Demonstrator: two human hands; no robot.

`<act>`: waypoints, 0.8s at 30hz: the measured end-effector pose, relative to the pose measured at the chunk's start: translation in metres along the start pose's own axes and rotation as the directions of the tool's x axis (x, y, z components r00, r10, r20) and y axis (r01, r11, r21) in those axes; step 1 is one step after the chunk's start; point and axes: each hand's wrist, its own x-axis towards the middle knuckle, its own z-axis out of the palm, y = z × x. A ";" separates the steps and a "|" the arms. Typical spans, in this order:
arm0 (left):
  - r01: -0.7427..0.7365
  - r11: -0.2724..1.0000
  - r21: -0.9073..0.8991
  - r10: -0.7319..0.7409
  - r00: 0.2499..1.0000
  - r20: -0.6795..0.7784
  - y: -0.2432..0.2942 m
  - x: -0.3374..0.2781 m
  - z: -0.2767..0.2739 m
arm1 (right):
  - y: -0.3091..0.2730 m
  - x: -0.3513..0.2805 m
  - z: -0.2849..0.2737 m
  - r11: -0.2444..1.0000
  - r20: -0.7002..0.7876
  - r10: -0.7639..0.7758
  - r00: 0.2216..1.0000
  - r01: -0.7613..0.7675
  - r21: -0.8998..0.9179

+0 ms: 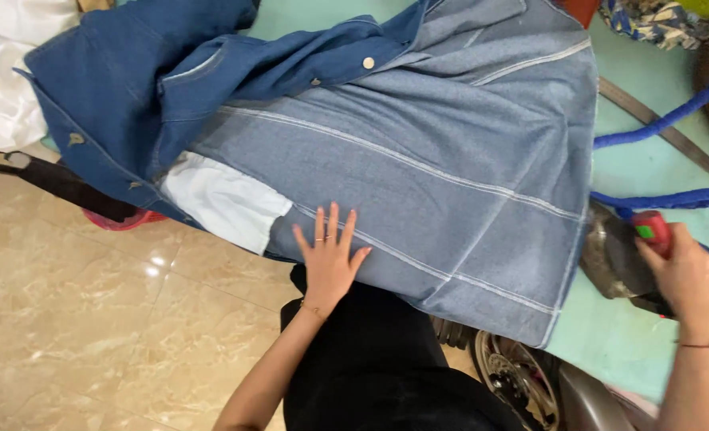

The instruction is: Ironing the seams and body of a denim garment on an ironing table using a professional steam iron.

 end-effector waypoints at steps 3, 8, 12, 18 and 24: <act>0.078 0.996 0.049 -0.075 0.995 -0.072 -0.023 -0.017 -0.003 | 0.017 -0.005 0.010 0.988 0.039 0.077 0.996 -0.082 0.130; 0.046 0.999 -0.005 -0.046 0.998 -0.047 -0.032 -0.030 -0.004 | -0.046 -0.002 -0.025 0.860 0.013 0.113 0.994 -0.105 0.500; -0.014 0.996 -0.084 0.009 0.998 -0.058 -0.036 -0.036 -0.012 | -0.202 0.015 -0.118 0.962 0.092 0.002 0.996 -0.027 0.271; -0.089 0.985 -0.145 0.090 0.996 0.005 -0.053 -0.044 -0.027 | -0.375 0.051 -0.130 0.886 0.086 -0.345 0.935 0.293 0.360; -0.154 0.965 -0.214 0.167 0.985 0.044 -0.071 -0.051 -0.047 | -0.458 0.075 -0.081 0.824 0.027 -0.525 0.851 0.499 0.269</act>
